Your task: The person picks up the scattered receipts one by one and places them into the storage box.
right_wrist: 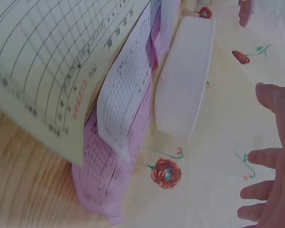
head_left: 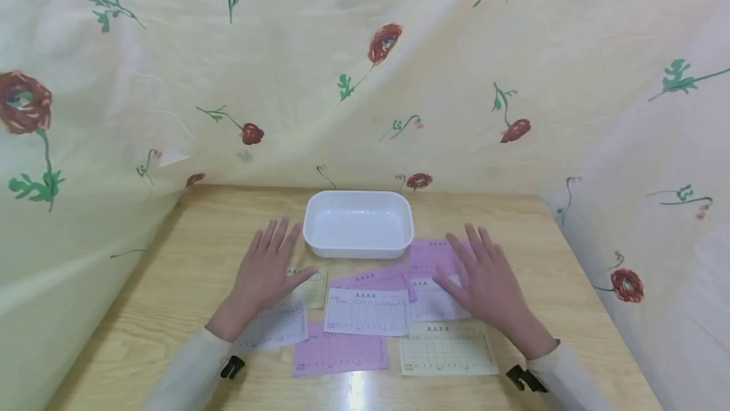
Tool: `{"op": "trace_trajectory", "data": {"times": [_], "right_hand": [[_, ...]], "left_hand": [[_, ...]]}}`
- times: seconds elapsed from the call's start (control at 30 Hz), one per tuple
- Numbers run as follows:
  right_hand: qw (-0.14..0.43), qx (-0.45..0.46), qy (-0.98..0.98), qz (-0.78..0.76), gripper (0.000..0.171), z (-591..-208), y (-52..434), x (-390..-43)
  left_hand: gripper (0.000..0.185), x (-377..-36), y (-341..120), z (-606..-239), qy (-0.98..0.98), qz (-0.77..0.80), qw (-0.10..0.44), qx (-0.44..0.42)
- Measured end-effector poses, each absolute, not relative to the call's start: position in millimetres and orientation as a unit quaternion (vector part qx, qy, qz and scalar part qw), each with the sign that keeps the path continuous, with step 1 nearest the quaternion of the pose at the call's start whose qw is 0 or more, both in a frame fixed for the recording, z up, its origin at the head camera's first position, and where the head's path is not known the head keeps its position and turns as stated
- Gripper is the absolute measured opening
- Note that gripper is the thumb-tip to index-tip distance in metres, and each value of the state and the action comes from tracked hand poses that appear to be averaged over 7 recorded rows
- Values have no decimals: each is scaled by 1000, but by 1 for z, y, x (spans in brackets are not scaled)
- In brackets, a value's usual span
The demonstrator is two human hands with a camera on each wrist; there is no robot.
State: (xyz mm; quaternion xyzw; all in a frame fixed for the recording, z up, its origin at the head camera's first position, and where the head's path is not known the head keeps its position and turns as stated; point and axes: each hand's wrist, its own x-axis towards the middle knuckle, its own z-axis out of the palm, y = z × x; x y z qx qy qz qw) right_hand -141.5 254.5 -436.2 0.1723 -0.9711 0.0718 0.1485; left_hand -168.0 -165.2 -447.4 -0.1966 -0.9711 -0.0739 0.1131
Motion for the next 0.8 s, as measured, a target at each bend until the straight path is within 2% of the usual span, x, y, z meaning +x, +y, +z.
{"op": "trace_trajectory", "data": {"times": [0.17, 0.33, 0.53, 0.8], "right_hand": [[133, 175, -972, 87, 79, -435, 261, -145], [124, 174, -970, 115, 76, -436, 271, -152], [156, 177, -959, 158, 71, -439, 284, -155], [193, 172, -943, 210, 61, -443, 302, -160]], "left_hand": [[94, -179, -167, -450, -969, -94, 101, -203], [93, -190, -165, -454, -962, -119, 112, -220], [87, -203, -162, -459, -949, -200, 102, -219], [84, -218, -157, -468, -936, -297, 67, -174]]}}
